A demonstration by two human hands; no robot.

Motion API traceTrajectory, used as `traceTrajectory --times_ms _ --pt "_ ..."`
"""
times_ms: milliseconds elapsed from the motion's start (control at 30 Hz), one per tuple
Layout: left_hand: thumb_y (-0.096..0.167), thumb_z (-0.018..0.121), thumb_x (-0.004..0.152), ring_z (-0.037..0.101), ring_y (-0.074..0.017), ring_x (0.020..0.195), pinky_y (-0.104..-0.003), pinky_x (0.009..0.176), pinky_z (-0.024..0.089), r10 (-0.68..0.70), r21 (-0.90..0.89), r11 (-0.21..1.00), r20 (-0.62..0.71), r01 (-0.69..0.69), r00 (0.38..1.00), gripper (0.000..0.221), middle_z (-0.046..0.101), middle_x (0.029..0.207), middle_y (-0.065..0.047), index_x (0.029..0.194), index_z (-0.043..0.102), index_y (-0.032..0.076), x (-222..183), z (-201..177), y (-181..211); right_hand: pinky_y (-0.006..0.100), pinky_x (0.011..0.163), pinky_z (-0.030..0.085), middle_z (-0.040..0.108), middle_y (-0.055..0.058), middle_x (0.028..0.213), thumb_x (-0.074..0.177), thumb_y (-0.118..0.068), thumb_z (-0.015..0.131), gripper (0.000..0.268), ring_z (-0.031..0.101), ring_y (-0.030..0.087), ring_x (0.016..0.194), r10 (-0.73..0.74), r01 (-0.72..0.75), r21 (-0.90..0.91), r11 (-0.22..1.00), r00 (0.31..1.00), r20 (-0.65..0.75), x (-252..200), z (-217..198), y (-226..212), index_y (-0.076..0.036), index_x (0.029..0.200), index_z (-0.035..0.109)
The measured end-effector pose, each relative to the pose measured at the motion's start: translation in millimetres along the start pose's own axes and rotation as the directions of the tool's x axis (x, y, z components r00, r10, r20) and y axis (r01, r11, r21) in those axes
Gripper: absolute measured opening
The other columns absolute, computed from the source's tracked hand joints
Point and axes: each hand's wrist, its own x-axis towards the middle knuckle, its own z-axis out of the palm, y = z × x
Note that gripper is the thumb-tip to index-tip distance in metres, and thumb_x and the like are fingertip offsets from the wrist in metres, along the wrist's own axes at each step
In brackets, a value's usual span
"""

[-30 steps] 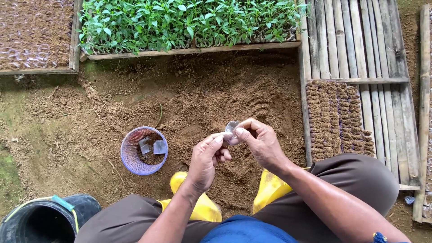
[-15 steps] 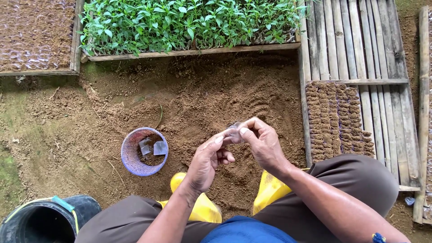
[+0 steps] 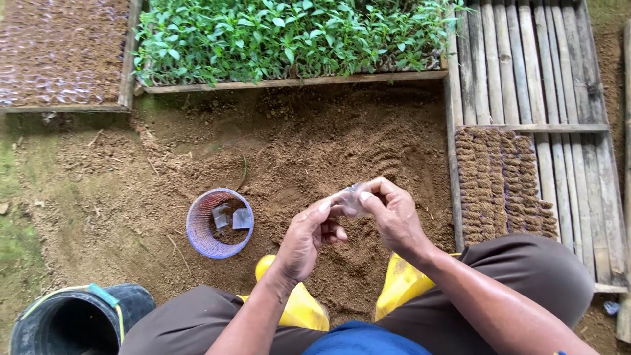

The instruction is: Manually filling small plastic sleeves with soil to create seedling plugs for agricultural use.

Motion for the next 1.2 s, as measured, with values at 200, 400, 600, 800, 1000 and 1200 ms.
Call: traceTrajectory --times_ms 200,400,600,800,1000,1200 --pt "0.029 0.052 0.099 0.071 -0.0141 0.072 -0.022 0.064 0.049 0.067 0.106 0.992 -0.015 -0.065 0.998 0.051 0.076 0.114 -0.013 0.145 0.06 0.009 -3 1 6 0.03 0.07 0.057 0.065 0.008 0.078 0.093 -0.002 0.065 0.008 0.06 0.013 0.075 -0.005 0.006 -0.053 0.999 1.0 0.011 -2 -1 -9 0.0 0.094 0.073" --pt "0.035 0.053 0.097 0.072 -0.0172 0.074 -0.024 0.065 0.05 0.047 0.003 0.999 0.039 -0.047 0.998 0.054 0.074 0.121 -0.017 0.141 0.063 0.006 -4 0 2 0.029 0.07 0.056 0.067 0.008 0.076 0.093 -0.001 0.064 0.009 0.06 0.013 0.074 0.014 -0.012 -0.055 0.998 0.999 0.049 -5 -2 -14 0.0 0.093 0.073" --pt "0.032 0.052 0.098 0.071 -0.0152 0.074 -0.023 0.064 0.046 0.093 0.063 0.994 0.034 -0.095 0.995 0.053 0.076 0.116 -0.015 0.145 0.06 0.008 -6 3 9 0.03 0.072 0.056 0.067 0.008 0.081 0.092 -0.003 0.067 0.006 0.06 0.013 0.077 -0.009 0.011 -0.055 0.998 0.999 0.039 -2 -7 7 -0.001 0.091 0.072" --pt "0.041 0.055 0.094 0.066 -0.0081 0.069 -0.029 0.079 0.049 0.042 0.235 0.971 -0.004 -0.04 0.999 0.045 0.077 0.125 -0.003 0.123 0.074 0.013 -14 8 27 0.031 0.075 0.06 0.072 0.007 0.084 0.096 -0.011 0.063 0.009 0.067 0.016 0.075 0.058 -0.049 -0.095 0.994 0.994 0.091 -4 -7 -6 -0.006 0.092 0.068" --pt "0.038 0.054 0.091 0.065 -0.0112 0.071 -0.029 0.078 0.051 -0.01 0.255 0.967 -0.006 0.011 1.0 0.055 0.078 0.118 -0.006 0.136 0.067 0.009 -17 8 40 0.031 0.076 0.06 0.078 0.009 0.105 0.094 -0.016 0.063 0.011 0.071 0.017 0.087 0.062 -0.047 -0.165 0.985 0.994 0.085 -3 -7 -6 -0.009 0.094 0.07" --pt "0.042 0.054 0.091 0.066 -0.0099 0.072 -0.034 0.09 0.053 -0.053 0.312 0.948 -0.024 0.058 0.998 0.053 0.078 0.124 -0.003 0.134 0.068 0.014 -19 7 45 0.033 0.08 0.061 0.077 0.008 0.106 0.094 -0.019 0.062 0.01 0.072 0.018 0.091 0.051 -0.028 -0.196 0.98 0.992 0.112 -3 -10 -5 -0.011 0.093 0.069"
